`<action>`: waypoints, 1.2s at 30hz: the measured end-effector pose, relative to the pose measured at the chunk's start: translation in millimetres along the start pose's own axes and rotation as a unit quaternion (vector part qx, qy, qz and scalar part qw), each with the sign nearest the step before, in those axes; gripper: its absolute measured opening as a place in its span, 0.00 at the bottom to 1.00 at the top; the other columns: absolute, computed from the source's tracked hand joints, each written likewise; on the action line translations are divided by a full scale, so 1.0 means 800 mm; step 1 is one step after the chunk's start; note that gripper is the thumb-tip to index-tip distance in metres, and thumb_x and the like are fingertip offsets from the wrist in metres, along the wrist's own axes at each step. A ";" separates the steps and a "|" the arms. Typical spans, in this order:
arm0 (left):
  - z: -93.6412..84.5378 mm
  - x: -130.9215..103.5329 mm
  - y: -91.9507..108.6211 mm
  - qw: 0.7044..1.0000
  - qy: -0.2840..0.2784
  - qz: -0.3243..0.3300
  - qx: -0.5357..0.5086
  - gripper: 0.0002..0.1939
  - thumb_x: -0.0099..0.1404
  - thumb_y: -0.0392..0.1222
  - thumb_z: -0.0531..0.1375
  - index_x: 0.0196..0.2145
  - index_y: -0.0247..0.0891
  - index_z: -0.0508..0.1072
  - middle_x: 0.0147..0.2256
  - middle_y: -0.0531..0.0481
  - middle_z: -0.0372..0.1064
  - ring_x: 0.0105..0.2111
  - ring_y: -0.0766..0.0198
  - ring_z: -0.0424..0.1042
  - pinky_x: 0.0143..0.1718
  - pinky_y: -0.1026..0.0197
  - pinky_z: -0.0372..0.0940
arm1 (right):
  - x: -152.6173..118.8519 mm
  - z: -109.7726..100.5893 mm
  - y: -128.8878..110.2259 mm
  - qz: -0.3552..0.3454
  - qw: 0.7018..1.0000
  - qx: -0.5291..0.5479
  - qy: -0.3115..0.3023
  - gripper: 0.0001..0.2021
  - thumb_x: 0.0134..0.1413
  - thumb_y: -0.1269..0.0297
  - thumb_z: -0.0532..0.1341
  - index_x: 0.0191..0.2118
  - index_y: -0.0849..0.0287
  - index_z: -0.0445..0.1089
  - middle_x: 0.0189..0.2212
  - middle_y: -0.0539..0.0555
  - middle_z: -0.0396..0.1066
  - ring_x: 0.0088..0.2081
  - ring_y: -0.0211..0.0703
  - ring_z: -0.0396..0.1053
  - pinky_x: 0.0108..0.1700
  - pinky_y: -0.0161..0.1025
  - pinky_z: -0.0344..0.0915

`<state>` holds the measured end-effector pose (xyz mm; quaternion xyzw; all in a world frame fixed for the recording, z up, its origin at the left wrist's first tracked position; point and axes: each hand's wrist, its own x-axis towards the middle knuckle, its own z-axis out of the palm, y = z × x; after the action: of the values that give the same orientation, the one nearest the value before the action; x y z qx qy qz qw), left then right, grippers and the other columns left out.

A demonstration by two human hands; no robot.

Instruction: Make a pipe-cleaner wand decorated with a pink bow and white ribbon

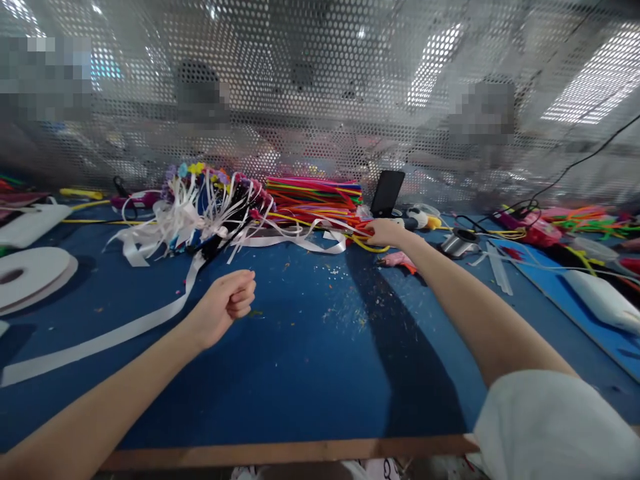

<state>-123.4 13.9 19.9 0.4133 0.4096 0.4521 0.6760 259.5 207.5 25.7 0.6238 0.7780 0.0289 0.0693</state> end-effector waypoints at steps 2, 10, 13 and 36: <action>0.000 0.001 0.000 1.000 0.004 0.006 0.007 0.23 0.68 0.45 0.59 0.22 0.38 0.51 0.20 0.60 0.42 0.18 0.73 0.38 0.17 0.67 0.41 | 0.003 0.003 0.001 -0.006 1.000 -0.027 0.004 0.20 0.58 0.52 0.64 0.49 0.64 0.72 0.44 0.60 0.75 0.44 0.49 0.73 0.47 0.45 0.69; 0.004 0.001 -0.006 0.998 0.007 0.008 0.067 0.24 0.68 0.47 0.59 0.21 0.38 0.50 0.19 0.59 0.43 0.18 0.74 0.40 0.19 0.67 0.42 | -0.010 -0.022 -0.003 -0.027 0.983 -0.145 0.109 0.23 0.60 0.60 0.58 0.57 0.68 0.64 0.51 0.71 0.69 0.46 0.57 0.72 0.44 0.44 0.64; 0.002 0.003 -0.008 0.998 0.008 0.005 0.065 0.24 0.68 0.46 0.59 0.21 0.38 0.50 0.19 0.59 0.43 0.18 0.74 0.40 0.19 0.67 0.41 | -0.020 -0.044 -0.002 -0.063 0.974 -0.174 0.132 0.22 0.59 0.60 0.58 0.57 0.63 0.66 0.51 0.66 0.69 0.48 0.56 0.70 0.48 0.46 0.60; 0.005 0.008 -0.019 0.997 0.000 -0.002 0.075 0.24 0.66 0.47 0.61 0.22 0.38 0.52 0.19 0.59 0.45 0.18 0.74 0.40 0.18 0.67 0.40 | -0.016 -0.041 0.013 0.179 0.946 0.069 0.260 0.28 0.61 0.59 0.56 0.59 0.75 0.55 0.54 0.80 0.63 0.53 0.68 0.68 0.47 0.51 0.66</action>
<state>-113.6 15.1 5.9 0.4617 0.4433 0.4192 0.6439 267.5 198.8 60.6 0.7270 0.6446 0.1480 -0.1846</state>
